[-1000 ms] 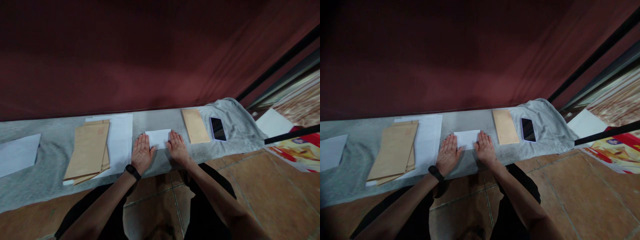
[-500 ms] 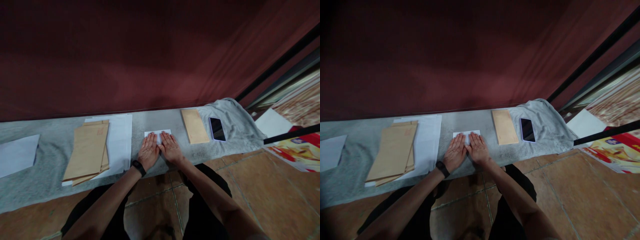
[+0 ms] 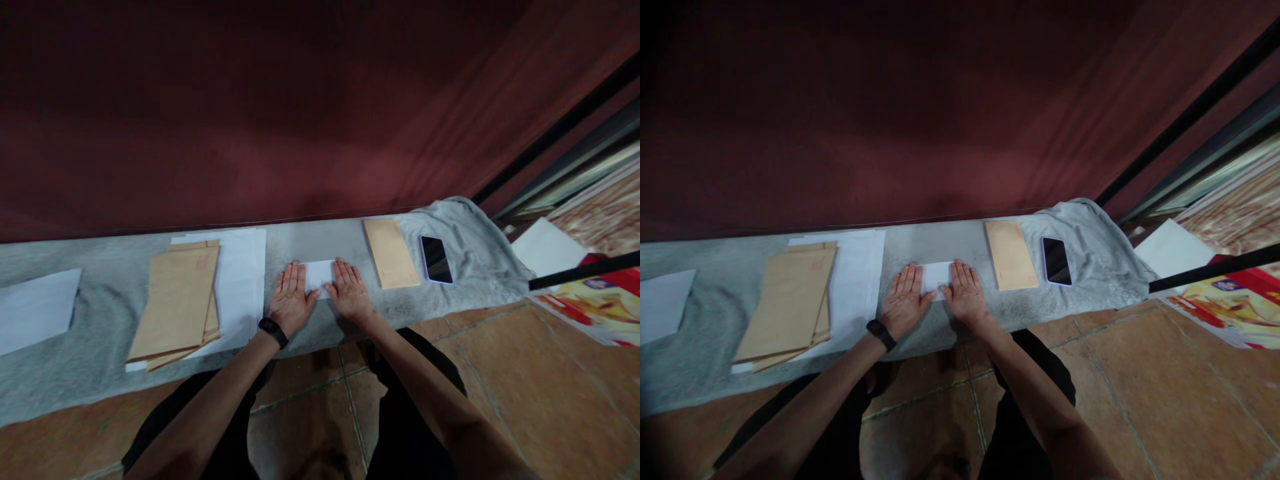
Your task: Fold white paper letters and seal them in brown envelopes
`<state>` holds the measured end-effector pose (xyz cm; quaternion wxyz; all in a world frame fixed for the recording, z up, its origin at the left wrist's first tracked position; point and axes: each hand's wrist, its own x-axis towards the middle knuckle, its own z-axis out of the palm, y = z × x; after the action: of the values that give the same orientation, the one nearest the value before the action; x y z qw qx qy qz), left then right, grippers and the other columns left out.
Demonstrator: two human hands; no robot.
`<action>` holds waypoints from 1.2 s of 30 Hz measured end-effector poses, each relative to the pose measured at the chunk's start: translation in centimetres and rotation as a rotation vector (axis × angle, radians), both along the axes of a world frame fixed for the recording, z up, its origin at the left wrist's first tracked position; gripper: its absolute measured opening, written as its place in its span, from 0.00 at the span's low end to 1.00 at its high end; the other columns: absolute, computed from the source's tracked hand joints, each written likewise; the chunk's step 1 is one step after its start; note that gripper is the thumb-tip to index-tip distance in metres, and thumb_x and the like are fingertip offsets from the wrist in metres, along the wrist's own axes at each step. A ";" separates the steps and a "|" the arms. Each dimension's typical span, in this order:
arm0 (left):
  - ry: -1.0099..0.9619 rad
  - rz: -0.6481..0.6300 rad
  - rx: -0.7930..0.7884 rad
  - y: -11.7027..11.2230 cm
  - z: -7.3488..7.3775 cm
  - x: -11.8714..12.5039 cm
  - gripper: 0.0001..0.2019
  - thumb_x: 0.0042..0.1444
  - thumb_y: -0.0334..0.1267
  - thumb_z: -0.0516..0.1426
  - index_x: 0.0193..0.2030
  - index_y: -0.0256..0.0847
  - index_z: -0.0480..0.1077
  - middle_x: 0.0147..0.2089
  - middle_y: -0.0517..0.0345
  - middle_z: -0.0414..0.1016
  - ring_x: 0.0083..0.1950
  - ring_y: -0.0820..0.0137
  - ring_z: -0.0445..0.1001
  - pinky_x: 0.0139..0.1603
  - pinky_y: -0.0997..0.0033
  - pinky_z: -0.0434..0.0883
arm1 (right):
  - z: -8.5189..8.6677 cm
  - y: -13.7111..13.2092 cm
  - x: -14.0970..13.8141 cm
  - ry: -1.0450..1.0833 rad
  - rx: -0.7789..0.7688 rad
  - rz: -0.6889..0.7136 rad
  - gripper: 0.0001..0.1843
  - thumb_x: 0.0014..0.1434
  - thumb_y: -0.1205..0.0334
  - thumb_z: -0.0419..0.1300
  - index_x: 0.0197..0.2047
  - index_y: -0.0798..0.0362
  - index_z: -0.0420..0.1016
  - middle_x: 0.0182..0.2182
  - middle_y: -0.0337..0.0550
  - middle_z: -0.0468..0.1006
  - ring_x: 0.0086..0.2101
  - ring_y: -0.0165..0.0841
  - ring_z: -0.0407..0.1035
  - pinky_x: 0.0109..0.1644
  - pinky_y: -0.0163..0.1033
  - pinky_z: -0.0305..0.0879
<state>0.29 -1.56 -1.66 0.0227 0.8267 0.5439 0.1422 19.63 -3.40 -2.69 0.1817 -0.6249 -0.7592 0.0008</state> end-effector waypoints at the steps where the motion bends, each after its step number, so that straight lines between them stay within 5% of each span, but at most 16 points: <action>1: 0.001 0.001 0.001 0.0 0.1 0.0 0.38 0.68 0.55 0.45 0.74 0.23 0.52 0.76 0.32 0.50 0.78 0.50 0.48 0.75 0.45 0.51 | 0.0 0.0 0.1 -0.003 0.002 -0.002 0.35 0.73 0.49 0.47 0.74 0.63 0.52 0.71 0.59 0.58 0.70 0.47 0.53 0.72 0.55 0.50; 28: -0.019 0.011 0.013 -0.1 0.5 -0.2 0.38 0.68 0.57 0.45 0.73 0.26 0.53 0.76 0.31 0.51 0.77 0.48 0.48 0.74 0.40 0.50 | 1.4 -0.4 1.1 0.043 -0.032 -0.109 0.30 0.72 0.60 0.46 0.72 0.68 0.57 0.70 0.61 0.58 0.69 0.48 0.54 0.72 0.56 0.53; 36: 0.020 -0.192 -0.020 -1.2 1.1 1.6 0.31 0.68 0.40 0.44 0.75 0.28 0.50 0.76 0.41 0.53 0.79 0.58 0.46 0.77 0.50 0.49 | 2.3 -0.5 -1.6 0.130 -0.083 0.225 0.30 0.75 0.55 0.41 0.73 0.63 0.55 0.72 0.53 0.57 0.71 0.37 0.49 0.75 0.48 0.51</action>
<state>1.92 -2.76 -0.60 0.0388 0.8762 0.4638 0.1255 18.05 -3.86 -0.34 0.2033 -0.5415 -0.8104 0.0933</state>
